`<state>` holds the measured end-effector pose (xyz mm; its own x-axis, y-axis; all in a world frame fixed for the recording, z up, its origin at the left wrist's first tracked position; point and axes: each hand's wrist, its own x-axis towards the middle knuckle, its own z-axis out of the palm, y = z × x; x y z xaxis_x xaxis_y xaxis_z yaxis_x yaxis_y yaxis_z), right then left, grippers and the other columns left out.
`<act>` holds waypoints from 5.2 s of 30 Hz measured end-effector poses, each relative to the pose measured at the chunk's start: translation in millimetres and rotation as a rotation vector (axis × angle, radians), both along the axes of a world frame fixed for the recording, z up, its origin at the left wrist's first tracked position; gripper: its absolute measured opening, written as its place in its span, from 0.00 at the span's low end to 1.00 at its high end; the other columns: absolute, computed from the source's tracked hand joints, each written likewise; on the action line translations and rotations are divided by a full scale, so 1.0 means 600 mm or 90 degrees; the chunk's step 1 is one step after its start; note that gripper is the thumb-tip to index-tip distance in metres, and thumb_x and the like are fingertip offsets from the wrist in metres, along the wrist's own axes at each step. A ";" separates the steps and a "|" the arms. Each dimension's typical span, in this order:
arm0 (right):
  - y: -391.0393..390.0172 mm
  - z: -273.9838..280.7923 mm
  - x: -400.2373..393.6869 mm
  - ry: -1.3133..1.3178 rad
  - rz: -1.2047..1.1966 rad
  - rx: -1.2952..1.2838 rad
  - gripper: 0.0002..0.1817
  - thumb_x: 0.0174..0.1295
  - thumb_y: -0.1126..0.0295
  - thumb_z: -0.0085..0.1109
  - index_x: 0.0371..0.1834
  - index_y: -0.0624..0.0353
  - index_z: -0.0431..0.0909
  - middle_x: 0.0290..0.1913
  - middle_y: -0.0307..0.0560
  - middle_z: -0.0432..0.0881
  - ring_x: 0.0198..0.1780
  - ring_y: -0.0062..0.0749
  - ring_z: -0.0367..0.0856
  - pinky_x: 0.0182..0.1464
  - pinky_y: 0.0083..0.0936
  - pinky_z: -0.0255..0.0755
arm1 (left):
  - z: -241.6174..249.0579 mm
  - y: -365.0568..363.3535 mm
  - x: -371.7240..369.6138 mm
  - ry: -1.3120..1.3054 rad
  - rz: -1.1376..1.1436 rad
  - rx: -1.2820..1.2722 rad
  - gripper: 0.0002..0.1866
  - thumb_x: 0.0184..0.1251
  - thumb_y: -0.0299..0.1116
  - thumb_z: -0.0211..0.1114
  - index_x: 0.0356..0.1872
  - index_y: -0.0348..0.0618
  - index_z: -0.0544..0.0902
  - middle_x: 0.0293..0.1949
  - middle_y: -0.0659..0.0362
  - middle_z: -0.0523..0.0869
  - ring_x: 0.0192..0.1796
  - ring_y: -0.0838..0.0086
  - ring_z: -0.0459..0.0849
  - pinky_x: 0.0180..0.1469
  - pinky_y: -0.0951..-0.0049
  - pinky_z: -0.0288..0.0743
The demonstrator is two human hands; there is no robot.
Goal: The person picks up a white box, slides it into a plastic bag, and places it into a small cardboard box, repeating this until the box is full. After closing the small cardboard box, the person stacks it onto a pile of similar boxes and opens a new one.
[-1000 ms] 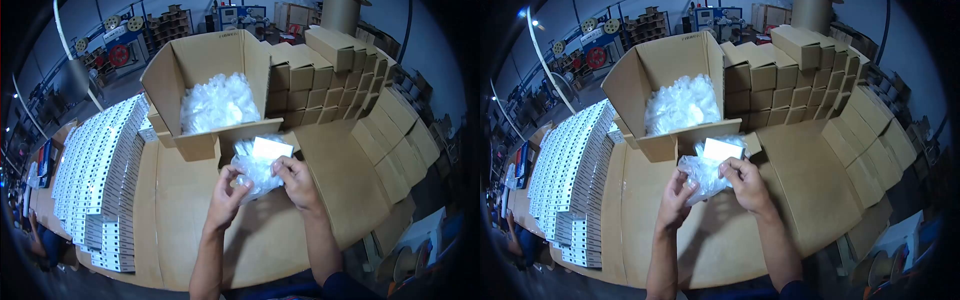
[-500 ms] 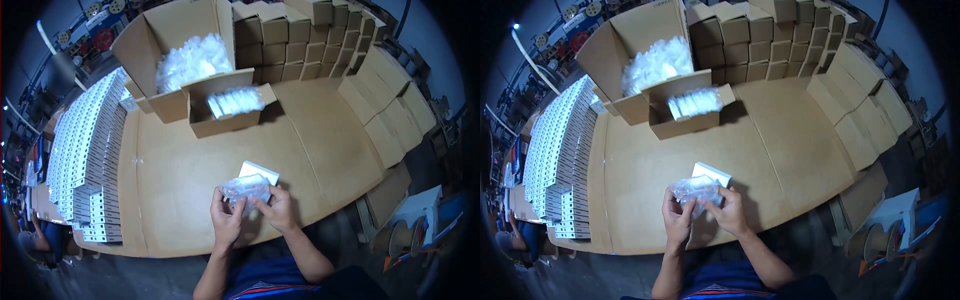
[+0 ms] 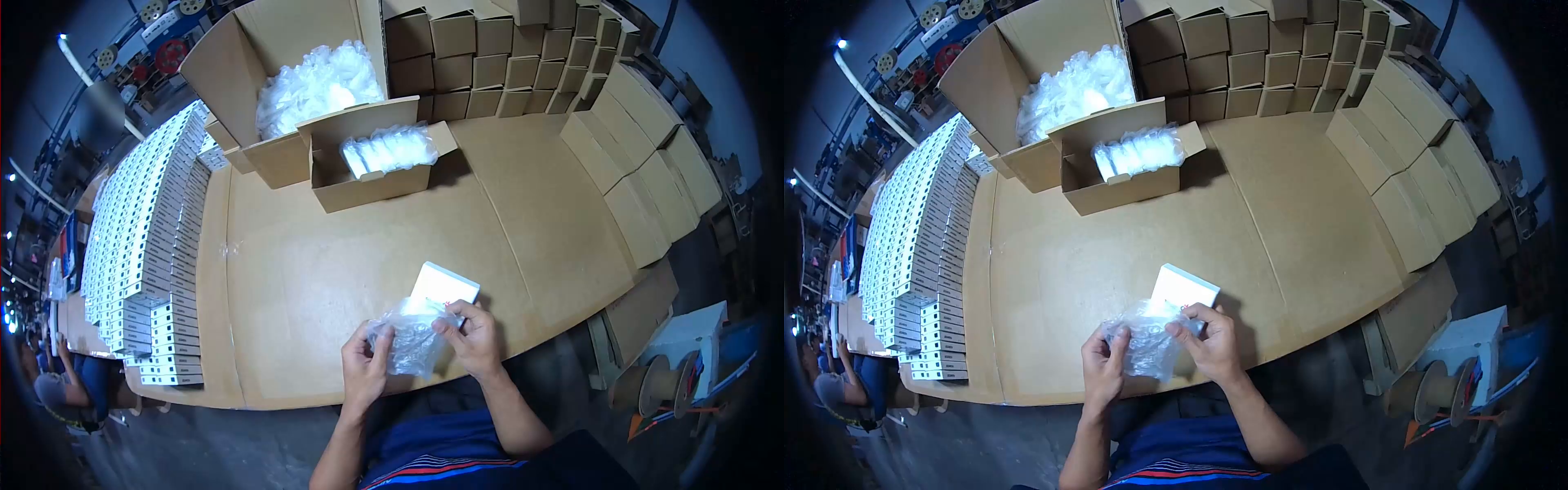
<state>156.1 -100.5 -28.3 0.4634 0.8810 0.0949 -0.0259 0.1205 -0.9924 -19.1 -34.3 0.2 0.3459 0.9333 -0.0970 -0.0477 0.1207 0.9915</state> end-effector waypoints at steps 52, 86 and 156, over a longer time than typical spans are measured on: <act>-0.008 0.022 -0.003 -0.057 -0.045 -0.096 0.15 0.73 0.57 0.67 0.40 0.58 0.92 0.34 0.42 0.86 0.39 0.25 0.72 0.42 0.27 0.68 | 0.009 0.041 0.004 -0.117 -0.096 -0.149 0.11 0.74 0.24 0.69 0.52 0.36 0.79 0.34 0.64 0.85 0.27 0.86 0.78 0.29 0.83 0.73; 0.070 0.148 0.087 -0.209 0.135 0.271 0.13 0.66 0.85 0.64 0.51 0.61 0.81 0.45 0.48 0.75 0.41 0.31 0.76 0.45 0.26 0.75 | 0.004 0.026 0.009 0.135 -0.189 0.188 0.26 0.58 0.32 0.82 0.56 0.34 0.84 0.44 0.48 0.93 0.46 0.65 0.93 0.51 0.66 0.85; 0.031 0.024 0.011 -0.003 0.175 0.047 0.13 0.65 0.83 0.69 0.52 0.62 0.84 0.53 0.48 0.90 0.54 0.25 0.85 0.57 0.23 0.79 | -0.006 0.039 0.004 -0.074 -0.131 0.058 0.21 0.77 0.27 0.65 0.67 0.35 0.77 0.59 0.54 0.84 0.60 0.72 0.82 0.64 0.70 0.75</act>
